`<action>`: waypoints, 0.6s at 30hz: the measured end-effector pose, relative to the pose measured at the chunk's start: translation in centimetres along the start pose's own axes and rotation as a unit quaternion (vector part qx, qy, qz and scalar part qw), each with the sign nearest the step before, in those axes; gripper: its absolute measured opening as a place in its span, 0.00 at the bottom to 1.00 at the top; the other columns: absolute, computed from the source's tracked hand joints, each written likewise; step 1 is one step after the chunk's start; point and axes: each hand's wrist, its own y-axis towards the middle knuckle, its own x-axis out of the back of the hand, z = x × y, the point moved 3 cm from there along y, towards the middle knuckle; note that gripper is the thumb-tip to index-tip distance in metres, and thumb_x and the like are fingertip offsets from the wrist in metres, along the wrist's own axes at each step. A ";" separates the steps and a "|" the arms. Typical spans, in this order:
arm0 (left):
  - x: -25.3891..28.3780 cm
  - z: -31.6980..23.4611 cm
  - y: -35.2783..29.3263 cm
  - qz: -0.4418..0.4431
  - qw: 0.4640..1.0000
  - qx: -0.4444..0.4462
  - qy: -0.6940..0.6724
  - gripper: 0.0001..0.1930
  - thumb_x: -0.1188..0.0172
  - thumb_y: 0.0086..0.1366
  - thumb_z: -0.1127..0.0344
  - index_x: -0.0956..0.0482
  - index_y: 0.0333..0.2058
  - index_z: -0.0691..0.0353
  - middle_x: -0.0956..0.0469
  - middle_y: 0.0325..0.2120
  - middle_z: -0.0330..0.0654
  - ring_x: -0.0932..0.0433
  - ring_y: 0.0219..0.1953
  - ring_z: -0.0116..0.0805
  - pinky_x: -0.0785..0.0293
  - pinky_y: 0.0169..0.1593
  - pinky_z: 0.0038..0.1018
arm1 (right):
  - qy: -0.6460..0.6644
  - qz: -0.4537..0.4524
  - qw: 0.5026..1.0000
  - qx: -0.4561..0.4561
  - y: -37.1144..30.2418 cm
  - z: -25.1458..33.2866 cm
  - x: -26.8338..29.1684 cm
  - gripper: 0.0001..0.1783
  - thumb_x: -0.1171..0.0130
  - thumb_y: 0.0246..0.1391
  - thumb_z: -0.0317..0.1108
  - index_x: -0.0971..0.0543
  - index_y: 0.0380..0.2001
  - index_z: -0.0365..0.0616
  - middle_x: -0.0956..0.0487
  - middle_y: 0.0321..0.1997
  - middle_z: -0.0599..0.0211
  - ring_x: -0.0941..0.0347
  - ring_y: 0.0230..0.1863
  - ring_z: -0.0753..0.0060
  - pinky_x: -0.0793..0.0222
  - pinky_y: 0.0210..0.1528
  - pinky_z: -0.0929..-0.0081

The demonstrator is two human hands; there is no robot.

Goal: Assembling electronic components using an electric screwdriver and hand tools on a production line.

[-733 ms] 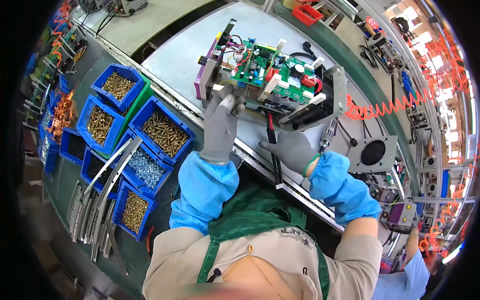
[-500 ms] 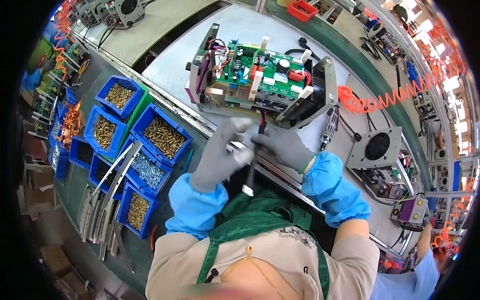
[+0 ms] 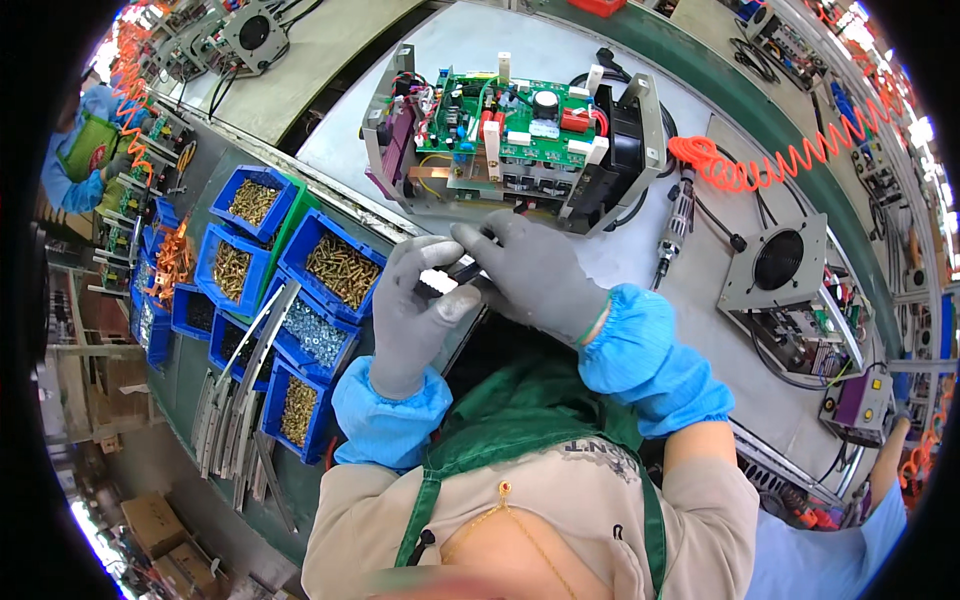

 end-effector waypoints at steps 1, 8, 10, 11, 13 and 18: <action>0.1 0.1 -0.1 0.003 1.000 0.001 0.001 0.19 0.30 0.51 0.60 0.22 0.38 0.64 0.28 0.38 0.44 0.25 0.36 0.35 0.27 0.38 0.26 | 0.001 -0.002 1.000 -0.003 0.0 -0.2 -0.3 0.32 0.34 0.38 0.33 0.29 0.52 0.50 0.27 0.42 0.59 0.26 0.40 0.54 0.27 0.36 0.63; 0.4 0.4 0.9 0.011 0.996 -0.064 0.055 0.18 0.30 0.53 0.58 0.21 0.36 0.65 0.26 0.32 0.42 0.27 0.35 0.32 0.30 0.39 0.25 | -0.054 -0.007 0.997 -0.058 -1.5 -6.3 -4.7 0.25 0.38 0.42 0.32 0.28 0.47 0.48 0.27 0.46 0.60 0.26 0.42 0.54 0.27 0.37 0.61; 0.8 0.1 1.8 -0.008 0.997 -0.067 0.044 0.16 0.32 0.54 0.61 0.21 0.37 0.66 0.26 0.33 0.43 0.26 0.36 0.32 0.30 0.40 0.25 | 0.023 -0.034 0.998 -0.054 -0.2 -3.5 -2.1 0.27 0.38 0.43 0.33 0.29 0.51 0.48 0.27 0.48 0.58 0.26 0.42 0.53 0.27 0.38 0.60; 1.0 0.1 2.2 -0.027 0.997 -0.064 0.035 0.14 0.33 0.55 0.65 0.21 0.37 0.66 0.27 0.35 0.43 0.26 0.38 0.31 0.30 0.41 0.25 | 0.105 -0.055 0.992 -0.051 0.5 -2.0 -0.7 0.30 0.38 0.45 0.34 0.31 0.54 0.49 0.27 0.50 0.57 0.25 0.42 0.52 0.27 0.39 0.60; 0.7 -0.9 3.2 -0.007 0.998 -0.062 0.007 0.14 0.38 0.56 0.72 0.23 0.42 0.68 0.27 0.39 0.45 0.27 0.41 0.30 0.29 0.44 0.24 | 0.147 -0.036 0.988 -0.036 1.6 -0.8 1.2 0.33 0.38 0.48 0.34 0.35 0.60 0.49 0.25 0.49 0.56 0.23 0.39 0.53 0.27 0.39 0.63; 0.0 1.9 6.2 -0.034 0.980 0.085 -0.176 0.19 0.44 0.59 0.75 0.29 0.51 0.70 0.25 0.42 0.43 0.27 0.43 0.27 0.30 0.47 0.21 | 0.291 0.035 0.954 -0.058 4.7 -3.2 4.1 0.27 0.42 0.50 0.26 0.31 0.55 0.41 0.21 0.37 0.62 0.27 0.29 0.78 0.31 0.32 0.78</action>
